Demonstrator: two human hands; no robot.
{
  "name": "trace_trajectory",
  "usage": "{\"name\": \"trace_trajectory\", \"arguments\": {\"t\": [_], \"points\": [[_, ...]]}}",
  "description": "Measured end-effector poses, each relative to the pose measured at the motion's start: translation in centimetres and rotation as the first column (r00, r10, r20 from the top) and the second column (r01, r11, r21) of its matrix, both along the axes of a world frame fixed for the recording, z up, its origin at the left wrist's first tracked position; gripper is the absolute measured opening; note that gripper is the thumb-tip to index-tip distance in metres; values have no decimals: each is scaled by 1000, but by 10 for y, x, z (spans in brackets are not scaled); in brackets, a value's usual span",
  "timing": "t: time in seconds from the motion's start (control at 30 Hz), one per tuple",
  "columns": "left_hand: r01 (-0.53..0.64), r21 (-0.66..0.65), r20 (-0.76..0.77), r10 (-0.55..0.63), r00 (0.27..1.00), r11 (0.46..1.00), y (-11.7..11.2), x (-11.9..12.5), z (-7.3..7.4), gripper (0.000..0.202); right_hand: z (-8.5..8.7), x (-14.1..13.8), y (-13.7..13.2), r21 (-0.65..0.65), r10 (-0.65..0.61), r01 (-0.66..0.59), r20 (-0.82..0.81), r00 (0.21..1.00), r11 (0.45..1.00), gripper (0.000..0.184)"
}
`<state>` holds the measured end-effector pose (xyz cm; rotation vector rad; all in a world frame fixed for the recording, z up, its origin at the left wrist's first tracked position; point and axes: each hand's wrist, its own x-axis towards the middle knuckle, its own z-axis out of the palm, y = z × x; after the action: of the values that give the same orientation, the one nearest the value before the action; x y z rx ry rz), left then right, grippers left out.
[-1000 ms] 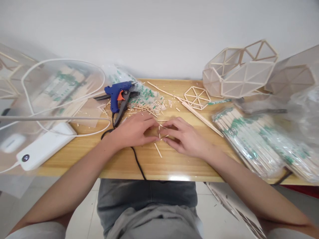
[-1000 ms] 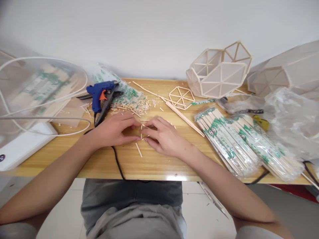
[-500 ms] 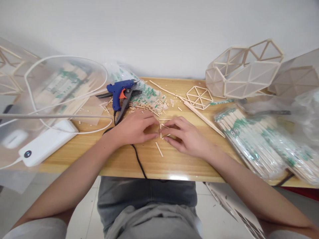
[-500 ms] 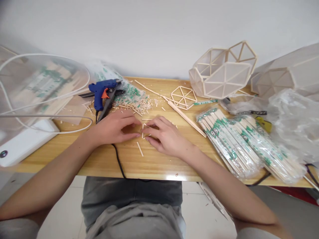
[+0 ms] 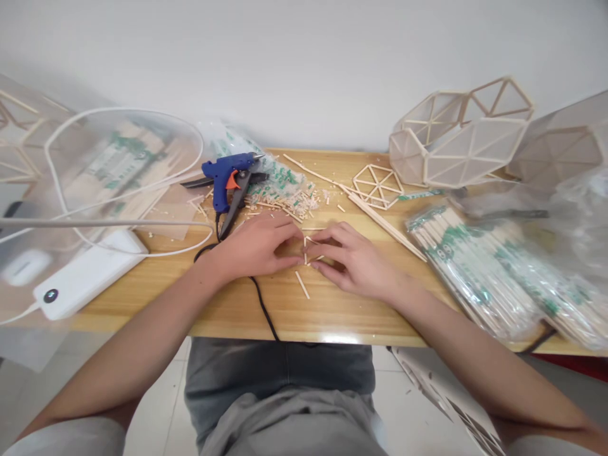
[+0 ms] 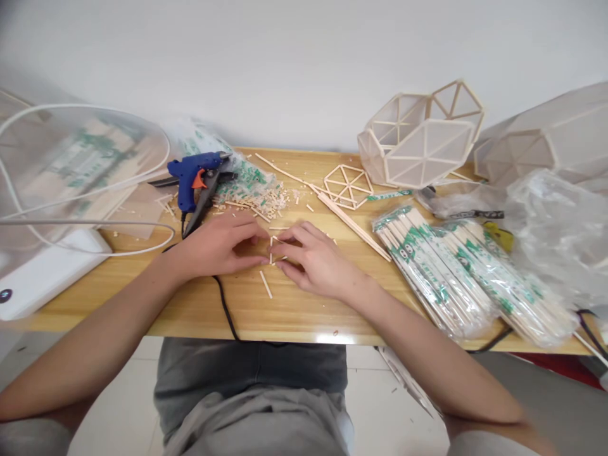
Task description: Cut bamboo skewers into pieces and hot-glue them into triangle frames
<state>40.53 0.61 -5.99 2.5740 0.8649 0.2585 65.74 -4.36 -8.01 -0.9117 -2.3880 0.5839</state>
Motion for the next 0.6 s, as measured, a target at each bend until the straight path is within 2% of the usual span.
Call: {"name": "trace_trajectory", "arguments": {"t": [0.6], "points": [[-3, -12, -13, 3, 1000, 1000, -1, 1, 1, 28, 2, -1, -1, 8, -1, 0, 59, 998, 1000, 23]]}}
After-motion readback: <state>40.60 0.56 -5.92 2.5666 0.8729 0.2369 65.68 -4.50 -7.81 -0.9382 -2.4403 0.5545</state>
